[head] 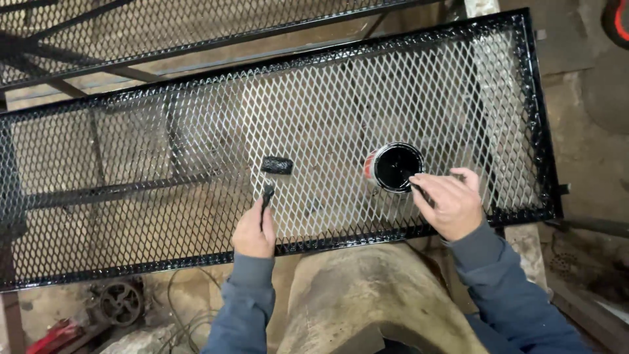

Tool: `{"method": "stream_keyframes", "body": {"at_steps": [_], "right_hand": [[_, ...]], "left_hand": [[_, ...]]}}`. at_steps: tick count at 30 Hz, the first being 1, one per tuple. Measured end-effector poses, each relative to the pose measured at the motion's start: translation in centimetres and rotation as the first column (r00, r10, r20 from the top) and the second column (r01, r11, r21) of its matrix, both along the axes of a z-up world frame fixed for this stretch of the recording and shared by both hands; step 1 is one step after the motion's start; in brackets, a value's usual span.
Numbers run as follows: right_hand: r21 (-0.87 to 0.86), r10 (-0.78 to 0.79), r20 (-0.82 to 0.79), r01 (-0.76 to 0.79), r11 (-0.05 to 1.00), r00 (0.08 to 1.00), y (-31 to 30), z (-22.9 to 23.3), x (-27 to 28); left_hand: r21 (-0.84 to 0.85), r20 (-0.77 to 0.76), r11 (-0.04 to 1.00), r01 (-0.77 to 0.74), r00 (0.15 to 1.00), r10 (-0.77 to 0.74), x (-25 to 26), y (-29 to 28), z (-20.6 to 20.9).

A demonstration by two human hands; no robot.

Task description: The person is painting a black metal mesh frame using a paintbrush and a can of black paint.

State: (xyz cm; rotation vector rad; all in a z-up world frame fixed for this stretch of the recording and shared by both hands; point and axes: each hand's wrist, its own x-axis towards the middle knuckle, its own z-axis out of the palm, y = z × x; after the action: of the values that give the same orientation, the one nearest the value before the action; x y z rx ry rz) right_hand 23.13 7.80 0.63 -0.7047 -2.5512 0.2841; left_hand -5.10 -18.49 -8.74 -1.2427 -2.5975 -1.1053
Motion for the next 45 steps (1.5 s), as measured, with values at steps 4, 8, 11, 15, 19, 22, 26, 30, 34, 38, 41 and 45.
{"method": "stream_keyframes", "body": {"at_steps": [4,8,11,15,19,22,26,30,34,38,41,45], "right_hand": [[0.058,0.018,0.215,-0.031,0.998,0.976,-0.5,5.5,-1.9],[0.037,0.314,0.095,-0.318,0.947,0.945,-1.7,15.5,-3.4],[0.105,0.532,-0.027,-0.527,0.843,0.846,-3.3,22.8,-4.8],[0.081,0.516,0.051,-0.518,0.851,0.855,-5.7,24.1,-2.3],[-0.029,0.441,0.224,-0.446,0.895,0.869,-5.2,23.2,-0.8],[0.391,0.603,0.251,-0.65,0.652,0.757,-3.1,22.7,-2.4],[0.233,0.575,0.233,-0.619,0.75,0.784,-3.0,22.5,-2.1],[-0.247,0.579,0.21,-0.531,0.811,0.788,-4.2,21.6,-2.7],[-0.164,0.719,-0.054,-0.716,0.678,0.693,0.2,20.2,-7.7],[-0.147,0.38,-0.137,-0.398,0.905,0.915,-0.5,11.6,-3.8],[-0.241,0.22,-0.149,-0.251,0.937,0.964,-1.9,7.1,-1.4],[-0.392,0.064,-0.132,-0.112,0.913,0.989,-4.4,5.8,-1.9]], "left_hand": [[-0.022,-0.02,0.999,-0.049,0.999,0.048,-1.1,-0.2,-3.3],[-0.112,-0.102,0.993,-0.044,0.994,0.033,-2.2,0.6,-5.9],[-0.264,-0.114,0.964,-0.024,0.993,-0.007,-3.6,3.6,-6.0],[-0.48,-0.072,0.877,-0.039,0.997,0.005,-4.7,6.1,-4.8],[-0.506,0.006,0.863,0.005,1.0,-0.002,-2.5,1.5,-5.3],[-0.535,-0.007,0.844,0.034,0.999,-0.044,-0.5,-2.3,-6.8],[-0.522,-0.011,0.853,0.014,1.0,-0.023,-2.0,1.5,-5.0],[-0.555,0.131,0.831,0.039,0.991,0.04,-7.6,9.7,-4.9],[-0.572,0.17,0.818,0.059,0.984,0.048,-8.4,9.5,-5.7],[-0.585,0.17,0.801,0.128,0.985,-0.034,-4.9,4.0,-5.5],[-0.631,0.229,0.767,0.117,0.972,0.041,-3.8,2.7,-6.7],[-0.642,0.187,0.762,0.081,0.981,0.053,-8.1,9.0,-7.1]]}}
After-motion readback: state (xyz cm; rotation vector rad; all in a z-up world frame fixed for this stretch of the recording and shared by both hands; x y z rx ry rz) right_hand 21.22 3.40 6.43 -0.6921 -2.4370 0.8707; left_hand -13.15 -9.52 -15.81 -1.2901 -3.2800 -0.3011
